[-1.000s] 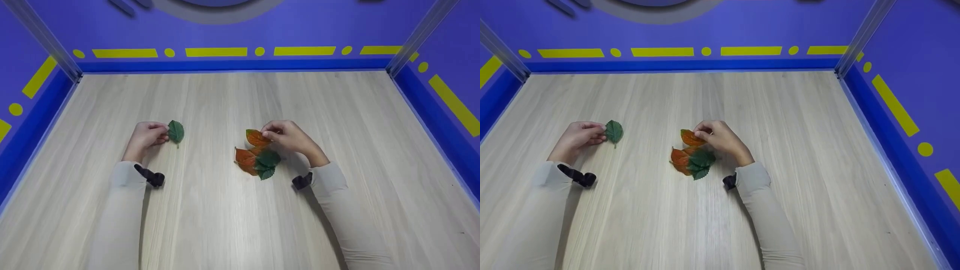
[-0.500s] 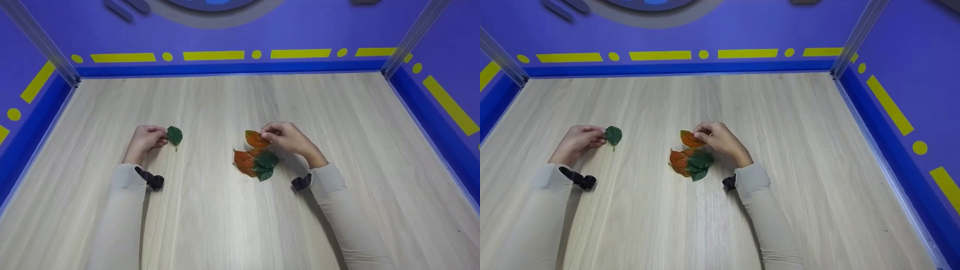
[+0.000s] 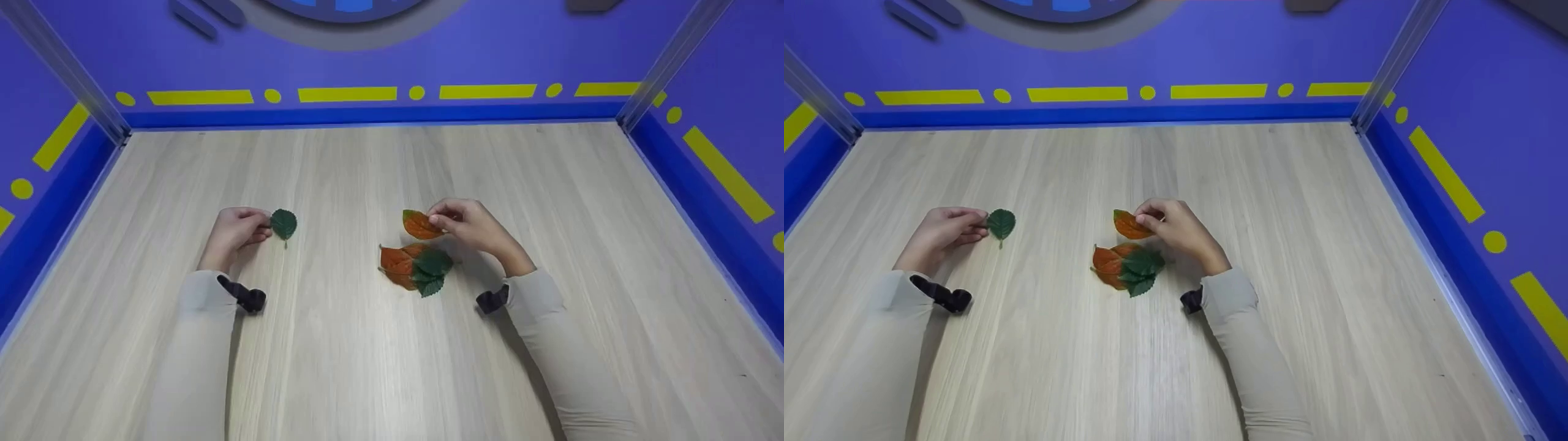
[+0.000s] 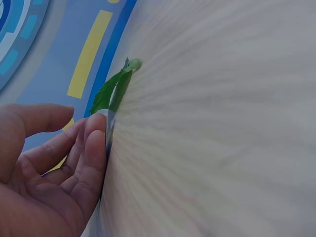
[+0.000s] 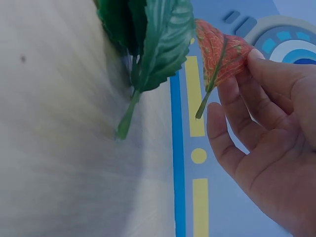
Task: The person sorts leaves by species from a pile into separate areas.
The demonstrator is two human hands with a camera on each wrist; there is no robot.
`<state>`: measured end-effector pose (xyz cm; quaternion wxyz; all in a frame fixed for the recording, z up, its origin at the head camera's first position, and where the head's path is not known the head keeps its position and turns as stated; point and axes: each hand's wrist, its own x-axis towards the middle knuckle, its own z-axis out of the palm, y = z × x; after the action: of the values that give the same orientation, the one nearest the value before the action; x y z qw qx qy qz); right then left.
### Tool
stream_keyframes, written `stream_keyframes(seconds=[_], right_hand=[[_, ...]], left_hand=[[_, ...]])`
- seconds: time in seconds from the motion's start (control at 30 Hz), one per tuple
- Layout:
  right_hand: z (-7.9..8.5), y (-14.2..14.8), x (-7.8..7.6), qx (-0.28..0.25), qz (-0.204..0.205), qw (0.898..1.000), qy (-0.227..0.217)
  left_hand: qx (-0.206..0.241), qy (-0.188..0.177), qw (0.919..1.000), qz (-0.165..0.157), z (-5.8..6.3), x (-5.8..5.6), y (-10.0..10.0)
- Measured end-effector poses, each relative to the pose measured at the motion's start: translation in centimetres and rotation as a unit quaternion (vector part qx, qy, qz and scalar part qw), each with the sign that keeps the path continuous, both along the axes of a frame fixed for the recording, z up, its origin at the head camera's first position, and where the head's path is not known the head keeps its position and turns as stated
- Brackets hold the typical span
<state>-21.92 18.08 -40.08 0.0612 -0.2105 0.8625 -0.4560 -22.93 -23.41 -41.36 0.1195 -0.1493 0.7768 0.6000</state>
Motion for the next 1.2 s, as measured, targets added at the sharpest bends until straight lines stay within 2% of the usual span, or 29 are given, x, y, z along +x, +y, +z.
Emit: stream_keyframes(seconds=[0.2,0.47,0.7,0.87,1.0,1.2], right_hand=[[0.4,0.8,-0.1,-0.012,-0.016,1.0,-0.006],[0.6,2.7,-0.2,-0.027,-0.042,0.999,0.0],[1.1,4.7,-0.5,-0.039,-0.074,0.996,0.002],[1.3,6.1,-0.6,-0.036,-0.1,0.994,0.006],[1.4,7.2,-0.6,-0.038,-0.118,0.992,0.011],[1.2,8.8,-0.9,-0.038,-0.144,0.989,0.002]], left_hand=[[-0.006,0.007,1.0,0.001,0.4,0.1,0.1],[-0.043,0.029,0.9987,0.0,0.7,0.3,0.5],[-0.083,0.072,0.9937,-0.021,1.5,0.4,1.6],[-0.115,0.108,0.9863,-0.047,2.2,0.7,2.9],[-0.126,0.134,0.9791,-0.086,2.6,1.0,4.1],[-0.101,0.156,0.97,-0.157,2.9,1.5,6.2]])
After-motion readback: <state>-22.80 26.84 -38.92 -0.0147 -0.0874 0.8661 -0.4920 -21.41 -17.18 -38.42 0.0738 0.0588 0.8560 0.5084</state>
